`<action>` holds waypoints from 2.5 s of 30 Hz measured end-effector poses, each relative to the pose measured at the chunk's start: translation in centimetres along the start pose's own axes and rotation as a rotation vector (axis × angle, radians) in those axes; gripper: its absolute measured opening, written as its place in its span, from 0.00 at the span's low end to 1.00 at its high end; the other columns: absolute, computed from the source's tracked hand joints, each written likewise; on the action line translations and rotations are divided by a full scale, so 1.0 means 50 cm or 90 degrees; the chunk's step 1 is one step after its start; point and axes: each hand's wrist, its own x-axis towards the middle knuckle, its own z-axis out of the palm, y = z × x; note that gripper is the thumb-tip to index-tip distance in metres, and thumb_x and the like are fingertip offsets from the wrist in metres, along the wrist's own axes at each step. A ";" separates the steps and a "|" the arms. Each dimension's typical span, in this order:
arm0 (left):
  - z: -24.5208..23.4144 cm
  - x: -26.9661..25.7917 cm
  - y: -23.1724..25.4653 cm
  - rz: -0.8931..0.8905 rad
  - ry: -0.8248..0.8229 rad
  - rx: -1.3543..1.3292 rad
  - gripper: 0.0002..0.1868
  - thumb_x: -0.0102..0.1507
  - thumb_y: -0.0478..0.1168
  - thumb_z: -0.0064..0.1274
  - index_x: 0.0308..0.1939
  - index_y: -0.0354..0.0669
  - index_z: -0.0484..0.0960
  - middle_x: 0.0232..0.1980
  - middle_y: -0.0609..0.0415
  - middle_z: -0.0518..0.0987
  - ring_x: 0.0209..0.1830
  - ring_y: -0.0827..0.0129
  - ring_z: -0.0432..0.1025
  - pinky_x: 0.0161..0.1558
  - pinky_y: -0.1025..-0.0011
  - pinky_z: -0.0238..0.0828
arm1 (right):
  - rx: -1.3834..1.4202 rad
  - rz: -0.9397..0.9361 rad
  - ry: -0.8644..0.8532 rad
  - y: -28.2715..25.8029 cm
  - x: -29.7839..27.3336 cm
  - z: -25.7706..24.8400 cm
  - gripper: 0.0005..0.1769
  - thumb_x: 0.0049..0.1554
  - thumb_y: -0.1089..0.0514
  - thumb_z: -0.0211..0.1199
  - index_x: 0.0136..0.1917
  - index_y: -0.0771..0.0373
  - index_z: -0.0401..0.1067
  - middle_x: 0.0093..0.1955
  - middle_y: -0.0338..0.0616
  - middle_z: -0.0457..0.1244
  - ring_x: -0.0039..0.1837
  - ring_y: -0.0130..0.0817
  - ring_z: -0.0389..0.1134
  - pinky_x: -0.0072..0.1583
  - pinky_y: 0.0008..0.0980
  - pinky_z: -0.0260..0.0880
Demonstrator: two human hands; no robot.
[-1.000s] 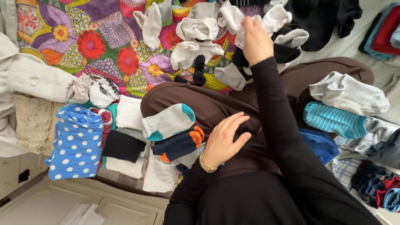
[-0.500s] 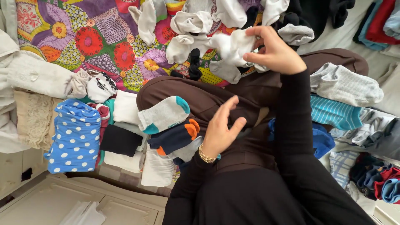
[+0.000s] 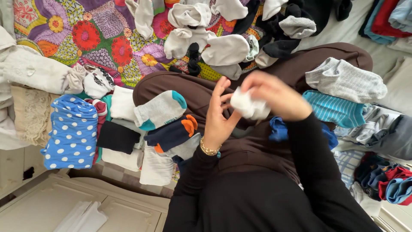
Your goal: Sorting and pairing different colored socks on a bed.
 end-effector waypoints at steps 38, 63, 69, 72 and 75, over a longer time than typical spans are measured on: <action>0.046 -0.099 -0.128 0.043 -0.039 -0.034 0.07 0.66 0.27 0.49 0.42 0.44 0.75 0.49 0.58 0.73 0.46 0.72 0.71 0.49 0.73 0.69 | -0.059 -0.130 0.333 0.067 -0.201 0.022 0.12 0.70 0.51 0.54 0.53 0.62 0.63 0.51 0.36 0.67 0.55 0.22 0.67 0.61 0.23 0.67; 0.112 -0.098 -0.013 0.437 -0.351 0.251 0.14 0.62 0.37 0.67 0.26 0.41 0.77 0.34 0.56 0.80 0.34 0.64 0.76 0.37 0.68 0.73 | -0.787 -0.223 0.731 0.136 -0.420 -0.039 0.15 0.78 0.53 0.57 0.50 0.63 0.72 0.43 0.45 0.68 0.41 0.43 0.70 0.45 0.33 0.68; 0.205 -0.065 -0.035 0.330 -0.349 0.200 0.10 0.60 0.35 0.63 0.36 0.38 0.76 0.39 0.50 0.79 0.37 0.59 0.76 0.41 0.67 0.75 | -0.547 -0.138 0.841 0.106 -0.439 -0.078 0.18 0.76 0.49 0.55 0.51 0.66 0.69 0.34 0.47 0.61 0.37 0.24 0.62 0.43 0.28 0.62; 0.274 -0.042 -0.071 0.160 -0.300 0.143 0.13 0.62 0.36 0.62 0.46 0.36 0.76 0.40 0.49 0.78 0.37 0.61 0.76 0.42 0.69 0.76 | -0.610 -0.147 0.804 0.080 -0.415 -0.120 0.20 0.81 0.50 0.55 0.51 0.67 0.70 0.39 0.51 0.62 0.40 0.33 0.66 0.47 0.31 0.67; 0.326 -0.003 -0.084 -0.011 -0.246 0.021 0.16 0.64 0.39 0.60 0.51 0.39 0.74 0.40 0.53 0.79 0.36 0.67 0.76 0.40 0.71 0.76 | -0.685 -0.179 0.809 0.053 -0.378 -0.173 0.17 0.79 0.52 0.54 0.54 0.67 0.71 0.43 0.56 0.65 0.46 0.47 0.72 0.49 0.36 0.68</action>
